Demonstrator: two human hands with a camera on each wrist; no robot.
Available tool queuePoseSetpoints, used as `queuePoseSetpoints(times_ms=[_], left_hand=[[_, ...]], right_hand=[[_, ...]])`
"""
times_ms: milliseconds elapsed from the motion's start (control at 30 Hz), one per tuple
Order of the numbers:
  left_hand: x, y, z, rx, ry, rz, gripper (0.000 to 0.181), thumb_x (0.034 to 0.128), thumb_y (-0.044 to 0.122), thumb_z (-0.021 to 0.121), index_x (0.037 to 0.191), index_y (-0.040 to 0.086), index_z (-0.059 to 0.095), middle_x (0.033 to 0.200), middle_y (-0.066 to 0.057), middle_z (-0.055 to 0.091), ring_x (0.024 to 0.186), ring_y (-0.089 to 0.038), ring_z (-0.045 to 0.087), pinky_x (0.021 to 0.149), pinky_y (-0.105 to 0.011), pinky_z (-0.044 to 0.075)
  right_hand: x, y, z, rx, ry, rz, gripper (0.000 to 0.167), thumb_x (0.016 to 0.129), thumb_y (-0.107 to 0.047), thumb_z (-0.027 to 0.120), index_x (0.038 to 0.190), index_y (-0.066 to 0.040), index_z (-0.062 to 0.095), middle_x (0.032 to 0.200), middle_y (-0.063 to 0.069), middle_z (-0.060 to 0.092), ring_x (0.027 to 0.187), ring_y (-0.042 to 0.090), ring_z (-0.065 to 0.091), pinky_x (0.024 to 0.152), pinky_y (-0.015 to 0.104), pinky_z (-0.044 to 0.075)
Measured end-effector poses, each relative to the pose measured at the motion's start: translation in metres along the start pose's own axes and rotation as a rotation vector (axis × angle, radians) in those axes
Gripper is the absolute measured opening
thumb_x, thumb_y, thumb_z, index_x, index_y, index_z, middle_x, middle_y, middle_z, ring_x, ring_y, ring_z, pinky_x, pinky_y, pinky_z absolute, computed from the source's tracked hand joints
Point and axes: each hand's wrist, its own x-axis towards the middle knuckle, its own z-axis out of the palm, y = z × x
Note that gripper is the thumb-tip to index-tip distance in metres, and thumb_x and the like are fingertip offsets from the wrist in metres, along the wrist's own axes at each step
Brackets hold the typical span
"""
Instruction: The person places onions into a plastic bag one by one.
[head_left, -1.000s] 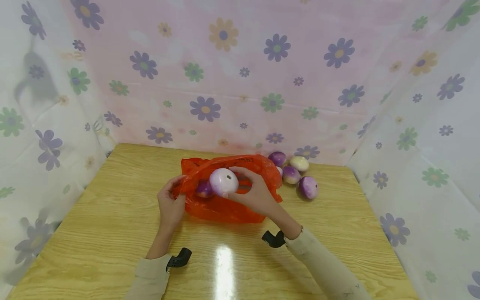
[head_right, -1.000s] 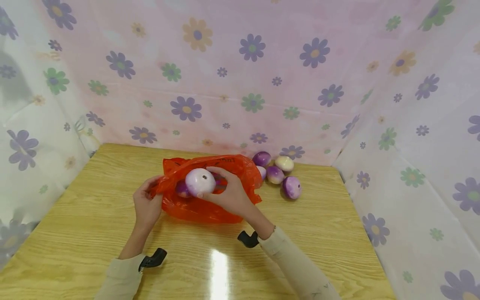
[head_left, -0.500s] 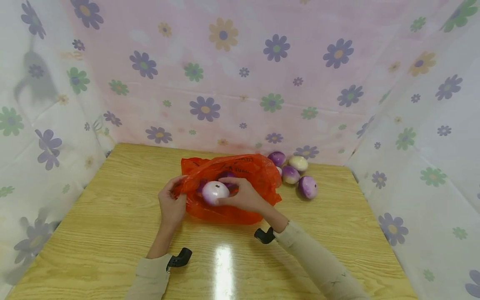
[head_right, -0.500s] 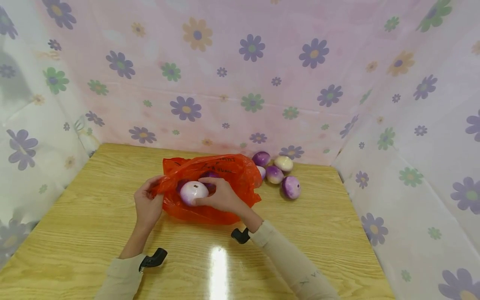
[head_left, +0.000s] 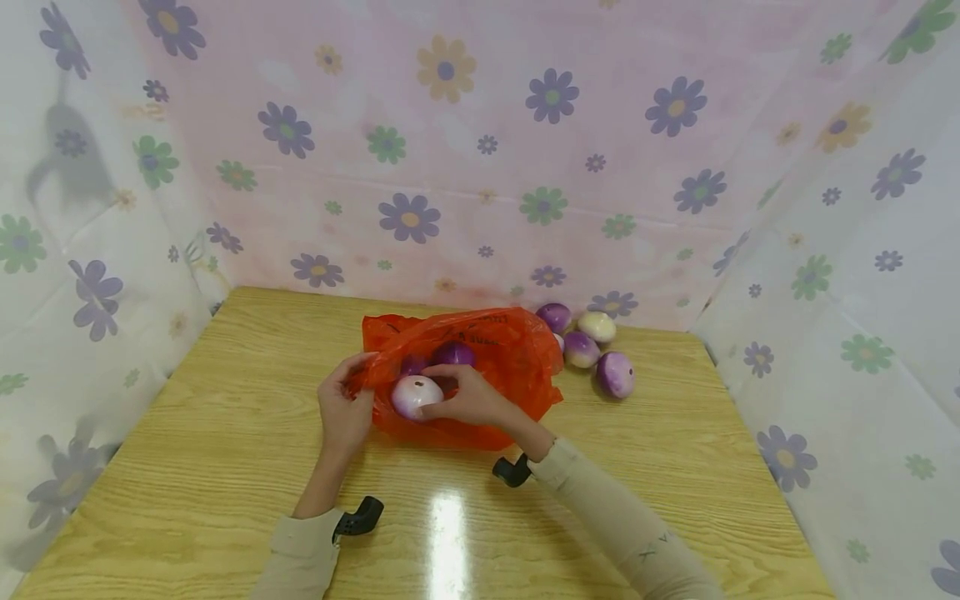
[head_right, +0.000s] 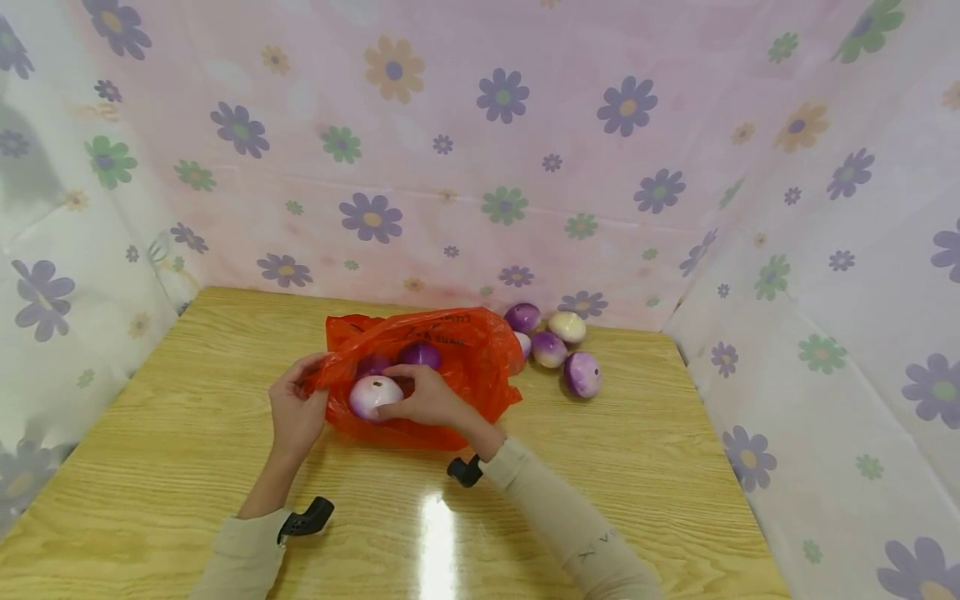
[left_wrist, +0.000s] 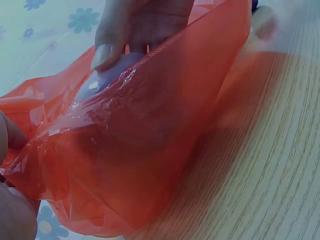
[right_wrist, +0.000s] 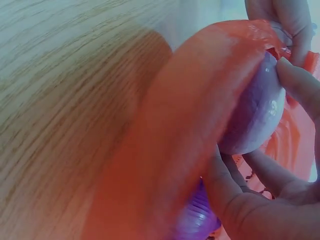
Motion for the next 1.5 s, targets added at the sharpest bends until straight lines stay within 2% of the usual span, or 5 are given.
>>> queuePoseSetpoints(times_ms=[333, 800, 1000, 1233, 1500], left_hand=[[0.001, -0.002, 0.001, 0.009, -0.005, 0.027, 0.023, 0.0904, -0.017, 0.060, 0.110, -0.011, 0.070, 0.094, 0.014, 0.069, 0.085, -0.002, 0.063, 0.074, -0.011, 0.052], [0.000, -0.005, -0.002, 0.000, -0.049, 0.011, 0.022, 0.0938, -0.010, 0.062, 0.113, -0.005, 0.072, 0.099, 0.005, 0.070, 0.089, -0.007, 0.064, 0.080, -0.013, 0.055], [0.000, -0.003, -0.003, 0.007, -0.056, -0.005, 0.022, 0.0944, -0.008, 0.063, 0.114, -0.003, 0.072, 0.099, 0.008, 0.070, 0.089, -0.007, 0.064, 0.078, -0.013, 0.054], [0.000, -0.003, -0.004, 0.025, -0.071, -0.015, 0.023, 0.0947, -0.007, 0.063, 0.116, -0.003, 0.071, 0.103, -0.001, 0.071, 0.090, -0.009, 0.063, 0.079, -0.014, 0.055], [0.001, -0.003, -0.004, -0.002, -0.068, -0.013, 0.023, 0.0932, -0.010, 0.063, 0.114, -0.004, 0.072, 0.100, 0.005, 0.070, 0.090, -0.008, 0.064, 0.079, -0.014, 0.055]], right_hand=[[0.005, -0.001, 0.006, -0.020, 0.056, 0.033, 0.061, 0.086, -0.030, 0.081, 0.137, -0.003, 0.061, 0.126, 0.010, 0.068, 0.107, 0.022, 0.065, 0.091, 0.034, 0.057], [0.014, 0.008, 0.011, 0.043, 0.143, 0.070, 0.061, 0.089, -0.032, 0.076, 0.138, -0.001, 0.058, 0.125, 0.012, 0.067, 0.104, 0.023, 0.066, 0.088, 0.035, 0.059], [0.014, 0.005, 0.012, 0.052, 0.141, 0.064, 0.061, 0.090, -0.032, 0.075, 0.139, 0.000, 0.057, 0.126, 0.013, 0.066, 0.105, 0.025, 0.065, 0.090, 0.037, 0.058], [0.015, 0.000, 0.008, 0.020, 0.127, 0.093, 0.064, 0.088, -0.033, 0.077, 0.139, 0.001, 0.056, 0.126, 0.015, 0.066, 0.103, 0.025, 0.065, 0.090, 0.038, 0.058], [0.015, 0.002, 0.009, 0.018, 0.121, 0.107, 0.064, 0.090, -0.033, 0.077, 0.138, 0.003, 0.056, 0.126, 0.014, 0.066, 0.105, 0.025, 0.065, 0.092, 0.037, 0.057]])
